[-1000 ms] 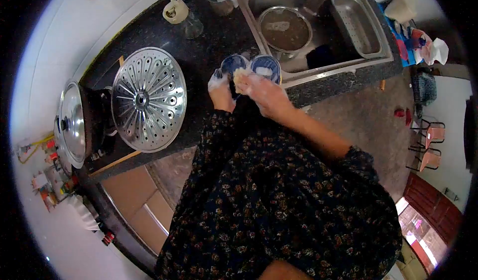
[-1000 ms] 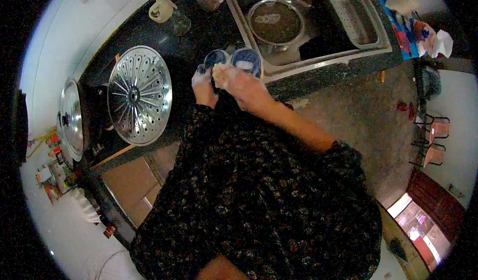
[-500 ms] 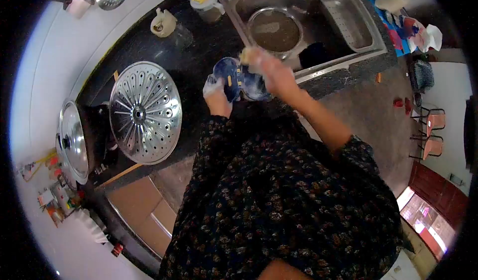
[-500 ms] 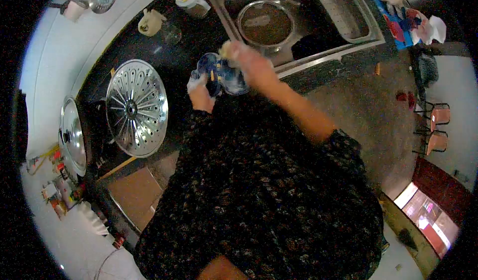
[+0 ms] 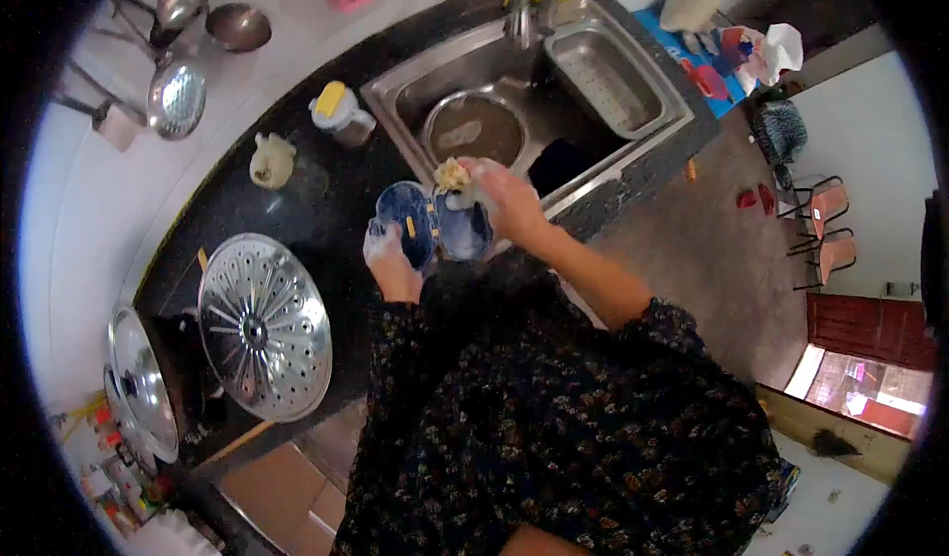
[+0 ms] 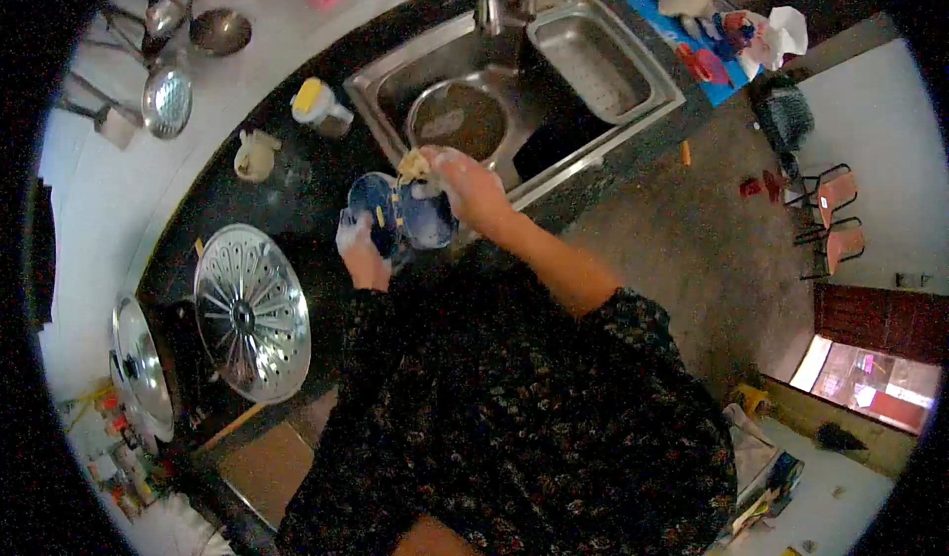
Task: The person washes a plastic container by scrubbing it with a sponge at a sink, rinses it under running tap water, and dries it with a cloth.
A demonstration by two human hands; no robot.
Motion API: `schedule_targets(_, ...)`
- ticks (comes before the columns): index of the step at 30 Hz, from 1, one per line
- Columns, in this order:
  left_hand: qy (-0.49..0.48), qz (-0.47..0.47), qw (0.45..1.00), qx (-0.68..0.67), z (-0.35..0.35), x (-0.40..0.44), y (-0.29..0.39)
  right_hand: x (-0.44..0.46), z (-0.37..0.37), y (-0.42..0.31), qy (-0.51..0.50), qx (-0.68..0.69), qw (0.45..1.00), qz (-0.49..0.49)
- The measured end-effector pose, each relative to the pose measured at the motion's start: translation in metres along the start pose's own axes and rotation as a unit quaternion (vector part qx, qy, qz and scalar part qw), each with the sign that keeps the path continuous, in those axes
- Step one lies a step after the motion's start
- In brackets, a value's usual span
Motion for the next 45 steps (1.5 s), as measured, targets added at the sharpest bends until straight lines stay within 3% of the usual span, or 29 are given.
schedule_targets(2, 0.086, -0.094, 0.979, -0.162, 0.01, 0.009, 0.009, 0.001, -0.012, 0.031, 0.002, -0.048, 0.995, 0.086)
schedule_targets(3, 0.126, -0.028, 0.987, -0.092, -0.01, 0.023, 0.039, -0.004, -0.016, 0.064, 0.016, -0.097, 0.989, 0.109)
schedule_targets(5, 0.027, 0.002, 1.0, 0.005, -0.015, 0.041, 0.055, 0.006, -0.047, 0.111, 0.065, -0.156, 0.978, 0.125)
schedule_targets(7, 0.029, 0.036, 0.999, 0.006, -0.006, 0.066, 0.065, 0.027, -0.077, 0.161, 0.104, -0.156, 0.97, 0.154)
schedule_targets(8, 0.029, 0.051, 0.998, 0.008, -0.001, 0.08, 0.071, 0.039, -0.087, 0.19, 0.088, -0.201, 0.968, 0.119)
schedule_targets(9, 0.063, -0.07, 0.966, -0.242, 0.005, 0.092, 0.077, 0.055, -0.1, 0.202, 0.075, -0.217, 0.966, 0.12)
schedule_targets(10, 0.067, -0.121, 0.929, -0.345, 0.024, 0.102, 0.074, 0.084, -0.124, 0.176, 0.104, -0.154, 0.982, -0.016)
schedule_targets(11, 0.081, -0.17, 0.877, -0.443, 0.044, 0.111, 0.072, 0.102, -0.125, 0.213, 0.076, -0.238, 0.961, 0.117)
schedule_targets(12, 0.061, -0.101, 0.938, -0.325, 0.054, 0.121, 0.075, 0.118, -0.125, 0.244, 0.092, -0.258, 0.96, 0.063)
schedule_targets(13, 0.058, -0.028, 0.977, -0.202, 0.064, 0.13, 0.078, 0.139, -0.121, 0.264, 0.121, -0.298, 0.943, -0.082)
schedule_targets(14, 0.041, 0.105, 0.993, 0.022, 0.069, 0.139, 0.099, 0.159, -0.116, 0.285, 0.083, -0.291, 0.953, -0.017)
schedule_targets(15, 0.01, -0.023, 0.977, -0.212, 0.089, 0.147, 0.095, 0.179, -0.119, 0.299, 0.045, -0.285, 0.956, 0.046)
schedule_targets(16, 0.035, -0.153, 0.887, -0.434, 0.109, 0.152, 0.092, 0.189, -0.115, 0.317, 0.004, -0.279, 0.954, 0.109)
schedule_targets(17, 0.03, -0.186, 0.859, -0.475, 0.123, 0.158, 0.093, 0.191, -0.108, 0.323, -0.002, -0.26, 0.959, 0.116)
schedule_targets(19, -0.045, -0.309, 0.709, -0.632, 0.148, 0.172, 0.106, 0.19, -0.095, 0.338, -0.019, -0.226, 0.965, 0.134)
schedule_targets(22, -0.06, -0.326, 0.677, -0.657, 0.172, 0.191, 0.124, 0.168, -0.077, 0.334, -0.071, -0.278, 0.954, 0.087)
schedule_targets(24, -0.022, -0.17, 0.864, -0.472, 0.194, 0.198, 0.123, 0.167, -0.102, 0.319, -0.053, -0.208, 0.967, 0.135)
schedule_targets(25, -0.012, -0.157, 0.851, -0.502, 0.196, 0.205, 0.13, 0.162, -0.113, 0.31, -0.045, -0.173, 0.971, 0.16)
schedule_targets(27, -0.049, -0.343, 0.731, -0.587, 0.2, 0.208, 0.144, 0.136, -0.12, 0.321, -0.007, -0.179, 0.974, 0.137)
schedule_targets(28, -0.072, -0.342, 0.742, -0.572, 0.205, 0.211, 0.145, 0.123, -0.125, 0.329, 0.013, -0.183, 0.975, 0.124)
schedule_targets(30, -0.118, -0.34, 0.76, -0.54, 0.218, 0.217, 0.144, 0.097, -0.124, 0.345, -0.06, -0.2, 0.958, 0.195)
schedule_targets(31, -0.146, -0.361, 0.745, -0.542, 0.207, 0.217, 0.156, 0.083, -0.121, 0.356, -0.096, -0.206, 0.946, 0.232)
schedule_targets(34, -0.14, -0.33, 0.821, -0.444, 0.217, 0.221, 0.151, 0.053, -0.116, 0.377, -0.08, -0.239, 0.936, 0.245)
schedule_targets(35, -0.17, -0.361, 0.797, -0.454, 0.223, 0.215, 0.152, 0.051, -0.115, 0.373, -0.038, -0.253, 0.951, 0.172)
schedule_targets(37, -0.175, -0.323, 0.817, -0.445, 0.259, 0.211, 0.124, 0.065, -0.112, 0.323, 0.047, -0.274, 0.96, 0.022)
schedule_targets(40, -0.17, -0.255, 0.858, -0.412, 0.29, 0.198, 0.087, 0.086, -0.086, 0.288, 0.049, -0.016, 0.995, 0.086)
schedule_targets(42, -0.172, -0.313, 0.825, -0.439, 0.285, 0.19, 0.086, 0.097, -0.063, 0.284, -0.033, 0.053, 0.982, 0.176)
schedule_targets(44, -0.177, -0.467, 0.705, -0.504, 0.213, 0.19, 0.141, 0.103, -0.037, 0.295, -0.102, 0.073, 0.963, 0.239)
schedule_targets(45, -0.18, -0.448, 0.726, -0.489, 0.212, 0.188, 0.135, 0.11, -0.027, 0.294, -0.129, 0.055, 0.956, 0.256)
Point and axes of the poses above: each hand's wrist, its own x-axis towards the middle knuckle, its own z-axis out of the palm, y = z × x, the point moved 6 cm from there along x, towards the middle knuckle, and after that the axes turned 5 degrees about y, right-handed, at the moved point
